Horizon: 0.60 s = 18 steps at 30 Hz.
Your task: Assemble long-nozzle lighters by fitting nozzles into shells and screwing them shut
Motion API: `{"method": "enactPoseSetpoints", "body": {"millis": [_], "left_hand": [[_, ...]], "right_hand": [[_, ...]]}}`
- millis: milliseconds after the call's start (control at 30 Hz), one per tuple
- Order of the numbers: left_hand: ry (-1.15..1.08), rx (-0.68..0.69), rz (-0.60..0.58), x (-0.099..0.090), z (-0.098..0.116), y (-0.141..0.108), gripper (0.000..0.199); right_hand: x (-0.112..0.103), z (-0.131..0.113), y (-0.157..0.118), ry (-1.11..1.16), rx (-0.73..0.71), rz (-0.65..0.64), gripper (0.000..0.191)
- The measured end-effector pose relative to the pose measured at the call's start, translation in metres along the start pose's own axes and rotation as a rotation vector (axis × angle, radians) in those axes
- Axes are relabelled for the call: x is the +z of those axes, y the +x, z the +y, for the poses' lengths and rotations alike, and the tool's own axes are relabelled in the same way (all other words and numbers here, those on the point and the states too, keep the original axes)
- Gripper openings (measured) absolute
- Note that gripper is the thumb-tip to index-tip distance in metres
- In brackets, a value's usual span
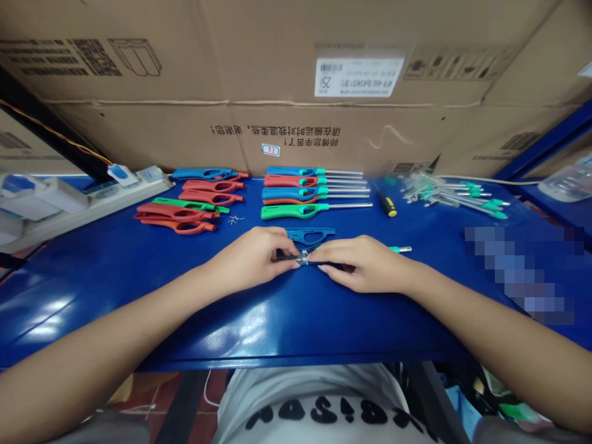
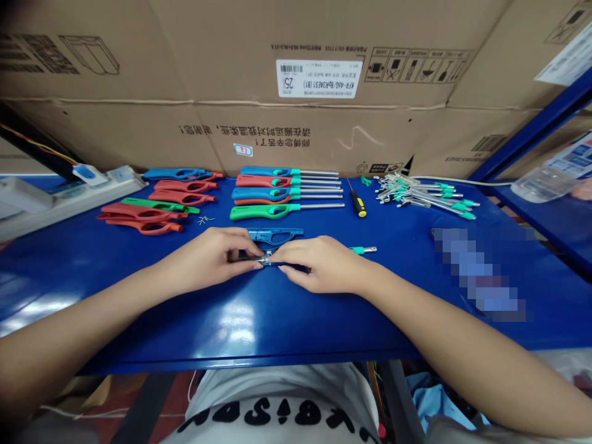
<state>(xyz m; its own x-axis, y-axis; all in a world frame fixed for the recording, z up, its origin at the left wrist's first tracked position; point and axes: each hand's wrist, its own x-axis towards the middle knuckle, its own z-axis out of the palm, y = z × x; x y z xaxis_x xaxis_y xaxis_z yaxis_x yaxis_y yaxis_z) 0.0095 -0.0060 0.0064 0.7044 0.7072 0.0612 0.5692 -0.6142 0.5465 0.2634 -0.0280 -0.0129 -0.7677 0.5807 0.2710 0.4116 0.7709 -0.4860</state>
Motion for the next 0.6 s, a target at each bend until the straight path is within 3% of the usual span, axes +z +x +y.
{"method": "enactPoseSetpoints", "body": {"millis": [167, 267, 467, 600], "left_hand": [[0.001, -0.025, -0.021, -0.009, -0.001, -0.003, 0.021], [0.011, -0.033, 0.003, -0.012, -0.001, -0.004, 0.021], [0.171, 0.224, 0.062, 0.002, 0.004, -0.004, 0.021], [0.181, 0.263, 0.034, 0.016, 0.004, -0.003, 0.021]], "right_hand": [[-0.011, 0.006, -0.002, -0.066, 0.045, 0.083, 0.025], [-0.022, 0.012, -0.005, -0.051, 0.091, 0.026, 0.016], [-0.026, 0.017, -0.007, -0.004, 0.205, -0.065, 0.011], [-0.023, 0.017, -0.006, -0.007, 0.212, -0.068, 0.012]]}}
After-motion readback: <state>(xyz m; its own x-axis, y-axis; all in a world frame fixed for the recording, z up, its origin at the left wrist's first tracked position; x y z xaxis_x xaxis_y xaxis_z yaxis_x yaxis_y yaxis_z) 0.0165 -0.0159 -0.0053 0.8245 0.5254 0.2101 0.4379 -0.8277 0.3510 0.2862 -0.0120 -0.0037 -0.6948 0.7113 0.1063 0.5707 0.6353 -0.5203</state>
